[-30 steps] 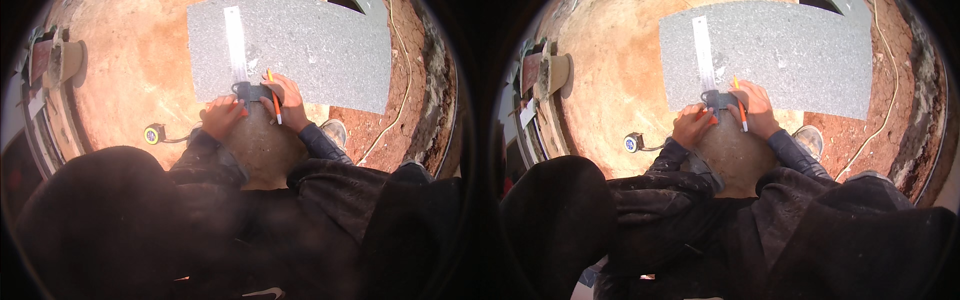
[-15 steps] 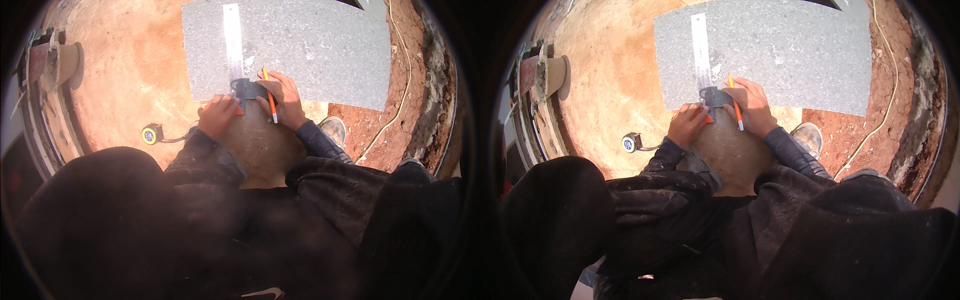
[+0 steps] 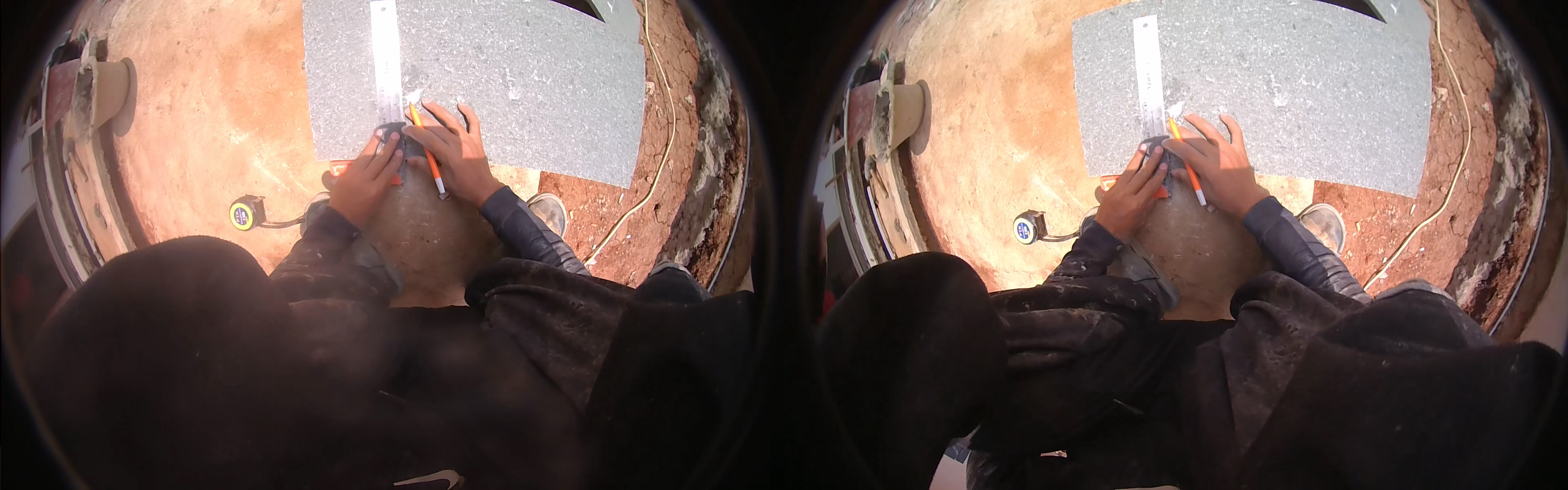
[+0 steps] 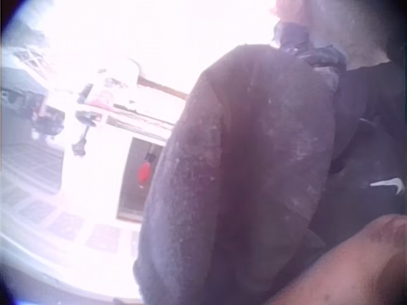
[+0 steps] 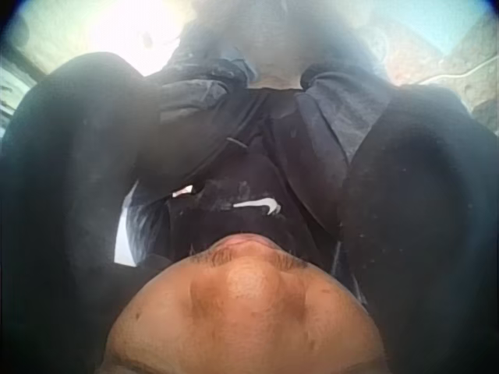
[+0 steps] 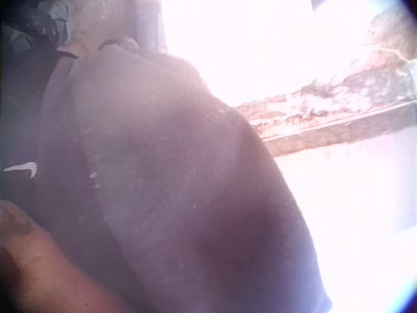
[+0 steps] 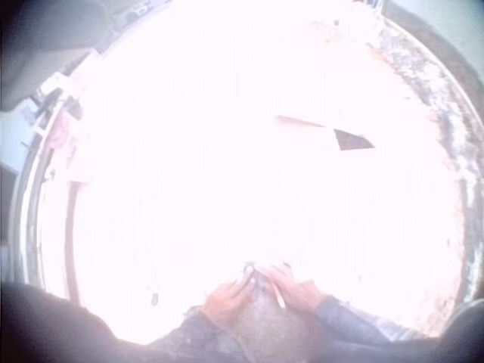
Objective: The person measures and marks a gray tile with a ruler, set square, and pencil, then uses an angle grinder to cut along the marked line. The tile is repositioned and cut again to complete the shape.
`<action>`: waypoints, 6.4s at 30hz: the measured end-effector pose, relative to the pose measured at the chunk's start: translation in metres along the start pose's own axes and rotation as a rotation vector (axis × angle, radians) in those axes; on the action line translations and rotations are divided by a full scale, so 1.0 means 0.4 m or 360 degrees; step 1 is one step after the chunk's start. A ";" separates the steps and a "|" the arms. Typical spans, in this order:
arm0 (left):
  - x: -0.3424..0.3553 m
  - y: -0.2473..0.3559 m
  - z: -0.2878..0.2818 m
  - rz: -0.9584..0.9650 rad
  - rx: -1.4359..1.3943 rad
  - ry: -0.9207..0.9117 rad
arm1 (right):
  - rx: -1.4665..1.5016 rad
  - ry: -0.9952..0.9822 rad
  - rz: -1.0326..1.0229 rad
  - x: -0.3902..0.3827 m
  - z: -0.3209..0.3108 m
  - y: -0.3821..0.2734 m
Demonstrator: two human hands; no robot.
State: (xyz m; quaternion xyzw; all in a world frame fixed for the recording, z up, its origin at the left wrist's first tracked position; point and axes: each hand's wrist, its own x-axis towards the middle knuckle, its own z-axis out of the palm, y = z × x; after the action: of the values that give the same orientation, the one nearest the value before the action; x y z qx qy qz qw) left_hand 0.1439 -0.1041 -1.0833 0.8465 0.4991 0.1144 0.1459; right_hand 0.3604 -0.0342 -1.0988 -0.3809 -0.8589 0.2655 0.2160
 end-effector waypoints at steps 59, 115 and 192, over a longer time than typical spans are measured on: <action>0.133 -0.128 -0.057 -0.0343 -0.0240 -0.0359 | -0.0121 -0.0173 -0.0032 0.038 -0.009 -0.004; 0.134 -0.128 -0.056 -0.0280 -0.0191 -0.0345 | 0.0219 0.0055 0.0080 0.032 -0.011 0.014; 0.187 -0.067 -0.096 -0.0495 0.0111 -0.0550 | 0.0735 0.0790 0.0424 0.402 -0.016 0.195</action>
State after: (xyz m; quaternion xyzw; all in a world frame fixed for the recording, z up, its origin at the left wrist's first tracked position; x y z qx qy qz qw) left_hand 0.1447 -0.0209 -1.0539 0.7710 0.5947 -0.0734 0.2157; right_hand 0.3072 0.1358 -1.1151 -0.4833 -0.6407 0.3779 0.4617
